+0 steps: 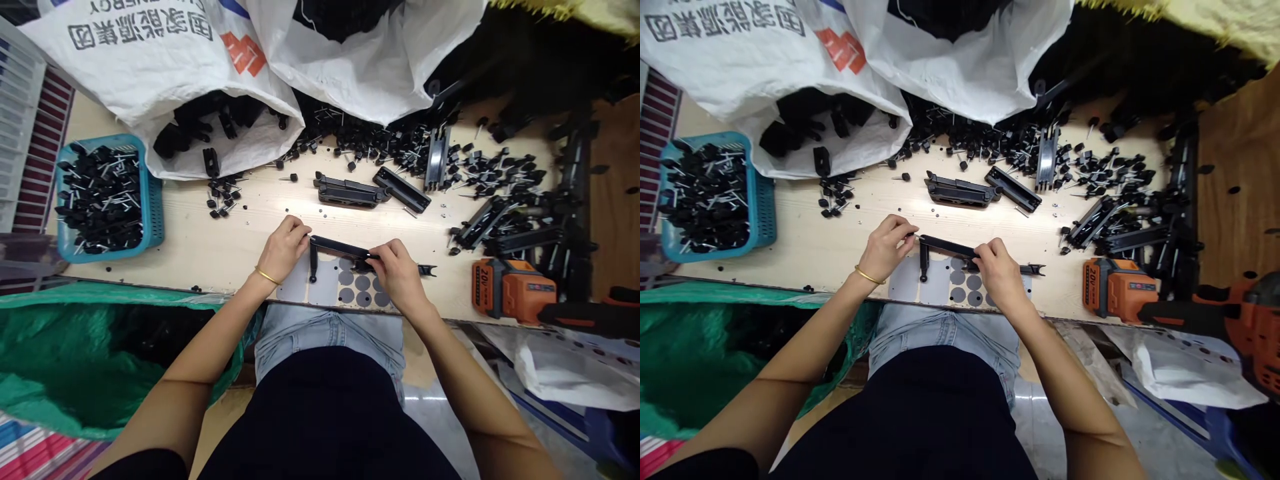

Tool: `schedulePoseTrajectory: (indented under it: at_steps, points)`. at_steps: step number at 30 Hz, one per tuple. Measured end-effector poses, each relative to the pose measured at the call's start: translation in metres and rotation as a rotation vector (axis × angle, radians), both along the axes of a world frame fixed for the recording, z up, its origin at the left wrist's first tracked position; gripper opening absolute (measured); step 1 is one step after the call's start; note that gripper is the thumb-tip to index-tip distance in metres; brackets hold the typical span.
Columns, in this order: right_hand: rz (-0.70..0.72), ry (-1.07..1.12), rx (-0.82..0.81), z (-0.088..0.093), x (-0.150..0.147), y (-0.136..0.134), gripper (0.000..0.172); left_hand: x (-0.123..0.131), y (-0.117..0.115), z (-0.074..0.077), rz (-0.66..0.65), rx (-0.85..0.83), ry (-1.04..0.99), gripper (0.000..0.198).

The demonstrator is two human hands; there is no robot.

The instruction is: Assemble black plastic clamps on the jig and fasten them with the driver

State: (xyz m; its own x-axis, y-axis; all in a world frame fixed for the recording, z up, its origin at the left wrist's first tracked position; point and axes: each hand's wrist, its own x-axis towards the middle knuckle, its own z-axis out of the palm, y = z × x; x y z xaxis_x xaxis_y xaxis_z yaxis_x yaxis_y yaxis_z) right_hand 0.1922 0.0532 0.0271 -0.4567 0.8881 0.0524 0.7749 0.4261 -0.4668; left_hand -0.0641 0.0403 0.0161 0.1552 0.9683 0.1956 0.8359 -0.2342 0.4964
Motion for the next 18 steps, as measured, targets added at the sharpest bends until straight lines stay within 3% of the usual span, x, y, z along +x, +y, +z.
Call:
schedulePoseTrajectory:
  at_steps: [4, 8, 11, 13, 16, 18]
  points:
    - [0.022, -0.085, -0.022, 0.007, -0.007, 0.001, 0.012, 0.011, -0.001, 0.009, -0.073, -0.09, 0.171, 0.021]
    - [0.06, 0.011, -0.032, 0.002, -0.006, 0.006, 0.015, 0.01, 0.006, 0.011, -0.16, -0.143, 0.125, 0.017]
    - [0.076, 0.149, 0.001, -0.011, 0.003, 0.001, 0.023, 0.0, 0.011, 0.005, -0.229, -0.196, 0.076, 0.013]
    - [0.078, 0.172, 0.047, -0.022, 0.011, -0.006, 0.037, -0.006, 0.012, -0.001, -0.256, -0.206, 0.049, 0.011]
    - [0.102, 0.133, 0.098, -0.036, 0.024, -0.017, 0.06, -0.015, 0.01, -0.013, -0.193, -0.175, -0.062, 0.024]
    - [0.148, 0.077, 0.113, -0.044, 0.029, -0.019, 0.063, -0.018, 0.008, -0.021, -0.155, -0.186, -0.126, 0.035]
